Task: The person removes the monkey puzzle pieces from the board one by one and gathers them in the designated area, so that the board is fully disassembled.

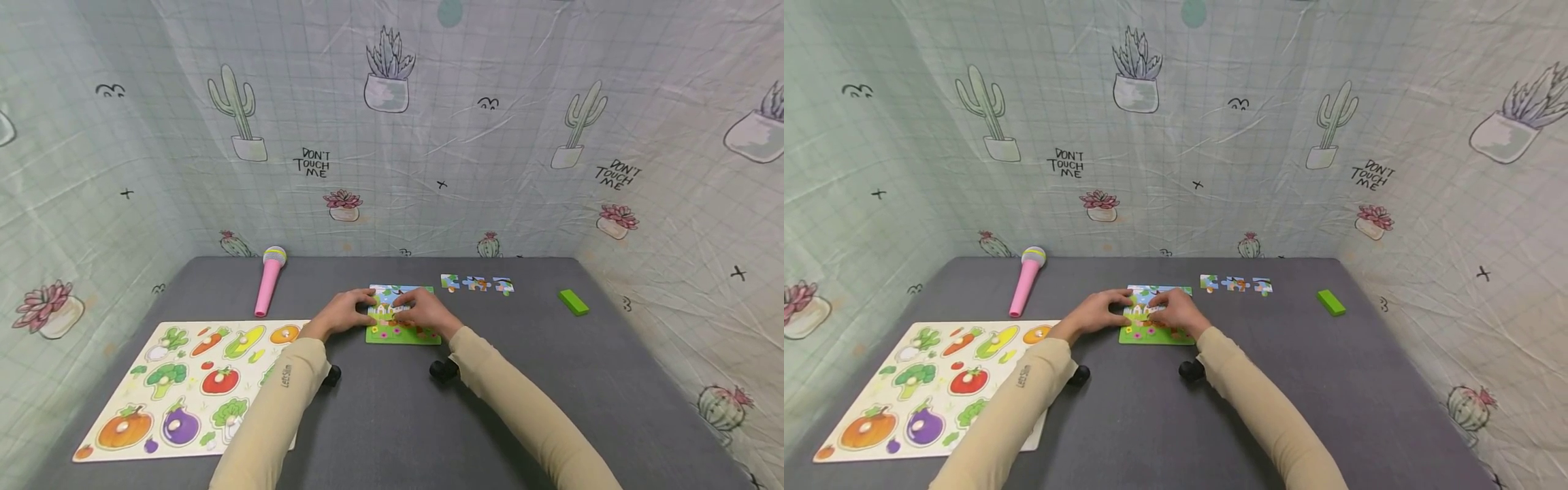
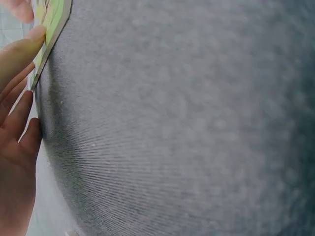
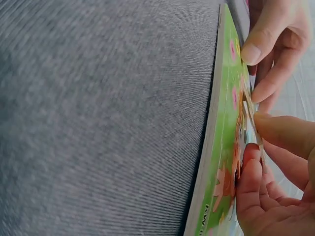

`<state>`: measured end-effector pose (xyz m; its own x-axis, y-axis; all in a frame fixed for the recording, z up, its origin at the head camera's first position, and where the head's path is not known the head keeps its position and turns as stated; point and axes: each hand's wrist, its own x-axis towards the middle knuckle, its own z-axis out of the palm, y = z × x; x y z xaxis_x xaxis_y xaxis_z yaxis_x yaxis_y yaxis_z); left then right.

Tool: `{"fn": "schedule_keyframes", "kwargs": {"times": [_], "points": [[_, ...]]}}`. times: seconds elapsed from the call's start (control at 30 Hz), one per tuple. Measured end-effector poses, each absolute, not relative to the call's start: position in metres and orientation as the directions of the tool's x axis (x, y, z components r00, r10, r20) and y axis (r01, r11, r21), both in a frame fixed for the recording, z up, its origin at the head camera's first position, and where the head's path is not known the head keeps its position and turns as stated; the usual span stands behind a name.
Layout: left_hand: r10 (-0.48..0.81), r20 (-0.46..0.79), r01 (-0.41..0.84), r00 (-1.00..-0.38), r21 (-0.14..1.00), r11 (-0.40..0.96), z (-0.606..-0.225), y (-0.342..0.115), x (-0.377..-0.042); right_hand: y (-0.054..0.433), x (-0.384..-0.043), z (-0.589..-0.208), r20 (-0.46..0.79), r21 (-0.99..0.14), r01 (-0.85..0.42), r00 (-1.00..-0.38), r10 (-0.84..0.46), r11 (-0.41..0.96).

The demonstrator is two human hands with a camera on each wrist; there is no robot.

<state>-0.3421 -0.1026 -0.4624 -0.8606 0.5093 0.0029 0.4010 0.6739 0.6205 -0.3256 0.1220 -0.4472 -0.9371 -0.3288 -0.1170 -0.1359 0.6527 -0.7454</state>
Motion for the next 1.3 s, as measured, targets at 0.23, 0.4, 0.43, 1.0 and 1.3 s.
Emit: {"fn": "schedule_keyframes", "kwargs": {"times": [0.23, 0.4, 0.43, 1.0, 1.3], "points": [[0.55, 0.074, 0.474, -0.832, 0.612, 0.633, -0.462, -0.106, -0.339, 0.121, -0.321, -0.446, -0.023, -0.72, -0.255, -0.921, -0.388, 0.646], [0.531, 0.034, 0.435, -0.847, 0.619, 0.654, -0.461, -0.103, -0.339, 0.131, -0.317, -0.443, -0.087, -0.831, -0.107, -0.944, -0.318, 0.546], [0.529, 0.033, 0.434, -0.848, 0.614, 0.659, -0.461, -0.103, -0.339, 0.135, -0.316, -0.442, -0.098, -0.848, -0.079, -0.948, -0.303, 0.524], [0.523, 0.024, 0.425, -0.852, 0.614, 0.665, -0.459, -0.104, -0.336, 0.207, -0.31, -0.452, -0.105, -0.852, 0.023, -0.986, -0.128, 0.523], [0.528, 0.028, 0.432, -0.849, 0.612, 0.662, -0.459, -0.103, -0.334, 0.235, -0.309, -0.457, -0.094, -0.792, 0.034, -0.993, -0.066, 0.609]]}}
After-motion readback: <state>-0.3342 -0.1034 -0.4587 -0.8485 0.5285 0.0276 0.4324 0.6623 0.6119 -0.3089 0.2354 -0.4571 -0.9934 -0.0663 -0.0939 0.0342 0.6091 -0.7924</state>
